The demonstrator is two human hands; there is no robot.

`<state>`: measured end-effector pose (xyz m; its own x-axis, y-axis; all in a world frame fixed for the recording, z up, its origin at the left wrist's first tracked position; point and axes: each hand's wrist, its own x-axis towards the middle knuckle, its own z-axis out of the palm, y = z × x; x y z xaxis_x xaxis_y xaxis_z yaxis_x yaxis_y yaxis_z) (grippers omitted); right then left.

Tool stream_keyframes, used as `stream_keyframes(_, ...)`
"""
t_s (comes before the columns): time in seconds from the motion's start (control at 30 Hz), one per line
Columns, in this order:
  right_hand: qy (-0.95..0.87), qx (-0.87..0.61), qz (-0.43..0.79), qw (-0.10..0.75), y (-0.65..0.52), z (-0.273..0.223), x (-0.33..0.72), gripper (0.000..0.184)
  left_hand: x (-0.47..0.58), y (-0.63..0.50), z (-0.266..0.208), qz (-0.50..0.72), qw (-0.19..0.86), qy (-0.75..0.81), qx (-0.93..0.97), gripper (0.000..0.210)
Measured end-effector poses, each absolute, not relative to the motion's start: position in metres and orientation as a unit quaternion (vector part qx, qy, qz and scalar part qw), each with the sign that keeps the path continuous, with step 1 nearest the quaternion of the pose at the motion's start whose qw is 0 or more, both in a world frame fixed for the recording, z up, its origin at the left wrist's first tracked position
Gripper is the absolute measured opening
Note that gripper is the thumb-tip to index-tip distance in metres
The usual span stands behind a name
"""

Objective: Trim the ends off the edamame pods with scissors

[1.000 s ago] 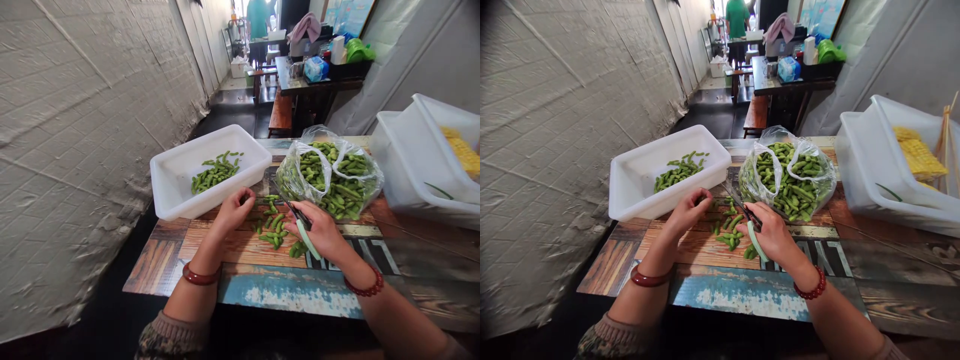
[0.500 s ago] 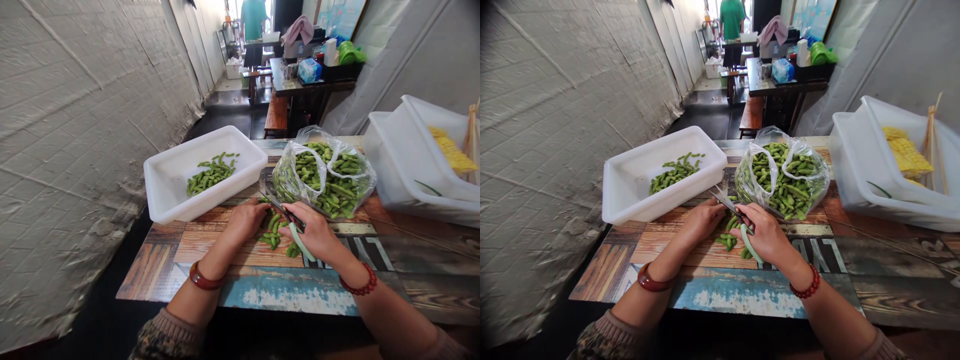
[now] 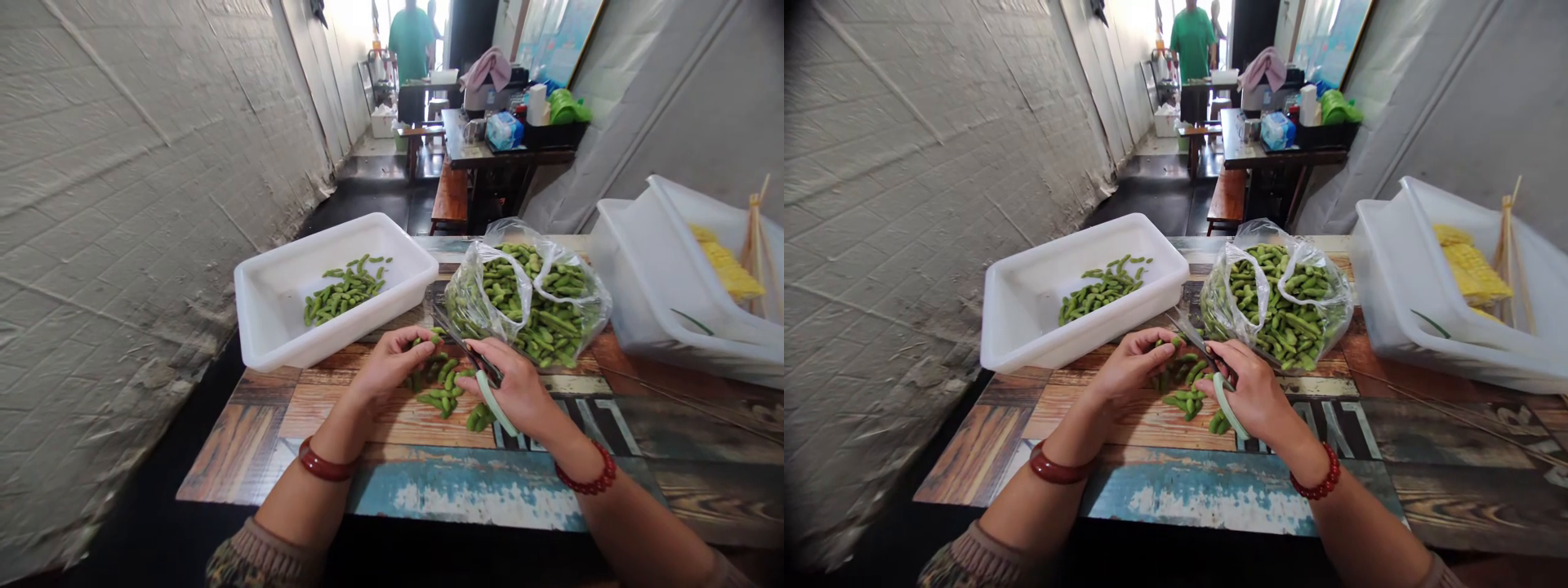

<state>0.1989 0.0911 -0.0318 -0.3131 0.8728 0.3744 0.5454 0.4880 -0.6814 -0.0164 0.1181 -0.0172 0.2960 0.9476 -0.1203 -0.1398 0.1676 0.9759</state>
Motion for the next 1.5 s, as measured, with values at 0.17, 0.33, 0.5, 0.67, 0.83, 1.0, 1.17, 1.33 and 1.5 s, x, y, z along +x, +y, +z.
stream_keyframes(0.17,-0.794,-0.44,0.224,0.355,0.089,-0.029,0.197,0.048,-0.015,0.116,-0.015,0.43,0.649,0.402,0.482,0.028)
stream_keyframes(0.33,-0.804,-0.43,0.22,0.347,0.086,-0.024,0.196,0.052,-0.015,0.117,-0.016,0.448,0.639,0.392,0.488,0.029)
stream_keyframes(0.5,-0.816,-0.42,0.215,0.334,0.085,-0.019,0.196,0.053,-0.016,0.117,-0.016,0.459,0.629,0.382,0.498,0.028)
stream_keyframes(0.67,-0.819,-0.413,0.226,0.327,0.086,-0.018,0.196,0.055,-0.018,0.118,-0.013,0.452,0.589,0.381,0.551,0.024)
stream_keyframes(0.83,-0.823,-0.403,0.226,0.33,0.087,-0.021,0.197,0.056,-0.019,0.118,-0.013,0.45,0.578,0.38,0.565,0.022)
stream_keyframes(1.0,-0.827,-0.392,0.219,0.339,0.086,-0.025,0.197,0.054,-0.018,0.118,-0.014,0.451,0.59,0.374,0.555,0.022)
stream_keyframes(1.17,-0.83,-0.38,0.215,0.346,0.087,-0.025,0.197,0.05,-0.017,0.117,-0.011,0.445,0.6,0.376,0.548,0.024)
stream_keyframes(1.33,-0.835,-0.384,0.206,0.336,0.087,-0.02,0.198,0.046,-0.017,0.117,-0.007,0.435,0.59,0.387,0.56,0.022)
stream_keyframes(1.5,-0.823,-0.404,0.224,0.33,0.087,-0.02,0.197,0.042,-0.019,0.121,-0.008,0.454,0.528,0.4,0.597,0.018)
